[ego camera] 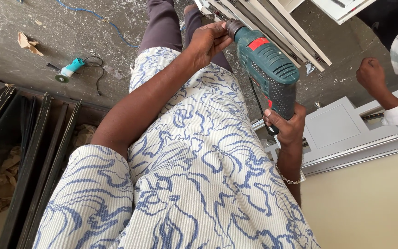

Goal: Assembling small white window frames by drilling screws into the corners using a power drill.

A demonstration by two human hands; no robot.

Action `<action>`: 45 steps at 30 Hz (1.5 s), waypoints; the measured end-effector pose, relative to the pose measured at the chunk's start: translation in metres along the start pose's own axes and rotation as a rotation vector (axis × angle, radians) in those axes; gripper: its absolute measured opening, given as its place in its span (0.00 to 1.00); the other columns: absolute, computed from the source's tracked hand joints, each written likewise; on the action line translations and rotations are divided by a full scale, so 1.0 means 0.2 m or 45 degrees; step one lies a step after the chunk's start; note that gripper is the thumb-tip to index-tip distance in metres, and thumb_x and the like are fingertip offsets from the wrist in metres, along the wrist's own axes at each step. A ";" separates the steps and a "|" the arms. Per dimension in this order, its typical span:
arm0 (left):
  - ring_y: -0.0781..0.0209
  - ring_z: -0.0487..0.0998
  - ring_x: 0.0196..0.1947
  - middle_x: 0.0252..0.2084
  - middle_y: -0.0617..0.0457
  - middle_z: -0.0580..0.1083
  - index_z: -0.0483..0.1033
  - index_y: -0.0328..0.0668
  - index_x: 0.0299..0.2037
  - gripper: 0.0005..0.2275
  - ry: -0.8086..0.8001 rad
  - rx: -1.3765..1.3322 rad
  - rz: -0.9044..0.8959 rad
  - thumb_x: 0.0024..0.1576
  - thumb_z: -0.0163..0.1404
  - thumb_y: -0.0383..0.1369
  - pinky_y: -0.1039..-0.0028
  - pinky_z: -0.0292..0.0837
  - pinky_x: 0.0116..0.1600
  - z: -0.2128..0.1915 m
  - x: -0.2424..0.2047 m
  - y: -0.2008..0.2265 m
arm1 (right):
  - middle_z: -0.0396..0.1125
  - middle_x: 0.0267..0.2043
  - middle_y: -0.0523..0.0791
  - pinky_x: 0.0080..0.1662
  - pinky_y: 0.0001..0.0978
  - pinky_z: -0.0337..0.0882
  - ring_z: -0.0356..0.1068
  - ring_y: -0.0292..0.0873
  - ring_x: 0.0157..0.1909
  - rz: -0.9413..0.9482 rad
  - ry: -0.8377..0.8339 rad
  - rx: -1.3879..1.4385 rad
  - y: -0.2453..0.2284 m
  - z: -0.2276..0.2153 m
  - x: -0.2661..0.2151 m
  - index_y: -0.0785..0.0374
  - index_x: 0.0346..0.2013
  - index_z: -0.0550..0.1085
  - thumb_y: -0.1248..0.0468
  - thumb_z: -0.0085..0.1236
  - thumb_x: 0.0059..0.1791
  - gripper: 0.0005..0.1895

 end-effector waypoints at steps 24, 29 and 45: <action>0.58 0.77 0.45 0.48 0.51 0.74 0.72 0.42 0.45 0.10 -0.131 2.128 2.003 0.55 0.55 0.28 0.67 0.75 0.44 0.15 -0.60 0.27 | 0.70 0.24 0.43 0.28 0.32 0.68 0.68 0.36 0.22 0.265 0.162 -0.471 0.01 0.04 -0.04 0.66 0.28 0.74 0.59 0.64 0.49 0.13; 0.59 0.77 0.45 0.49 0.50 0.74 0.71 0.43 0.43 0.10 -0.238 2.120 2.212 0.55 0.57 0.32 0.69 0.75 0.43 0.43 -0.81 0.39 | 0.70 0.33 0.46 0.35 0.36 0.74 0.71 0.41 0.30 0.068 0.274 -0.578 0.28 0.04 -0.10 0.68 0.40 0.72 0.56 0.68 0.46 0.20; 0.50 0.63 0.29 0.30 0.47 0.60 0.61 0.35 0.38 0.18 0.443 1.490 1.404 0.64 0.63 0.33 0.58 0.62 0.36 -0.01 -0.23 0.54 | 0.70 0.22 0.44 0.26 0.33 0.67 0.68 0.37 0.20 0.203 0.128 -0.408 -0.17 0.25 -0.02 0.65 0.32 0.77 0.58 0.62 0.47 0.11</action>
Point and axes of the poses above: each hand's wrist, its own x-axis towards the middle knuckle, its own z-axis out of the palm, y = z × x, the point moved 2 cm from there along x, towards the middle knuckle
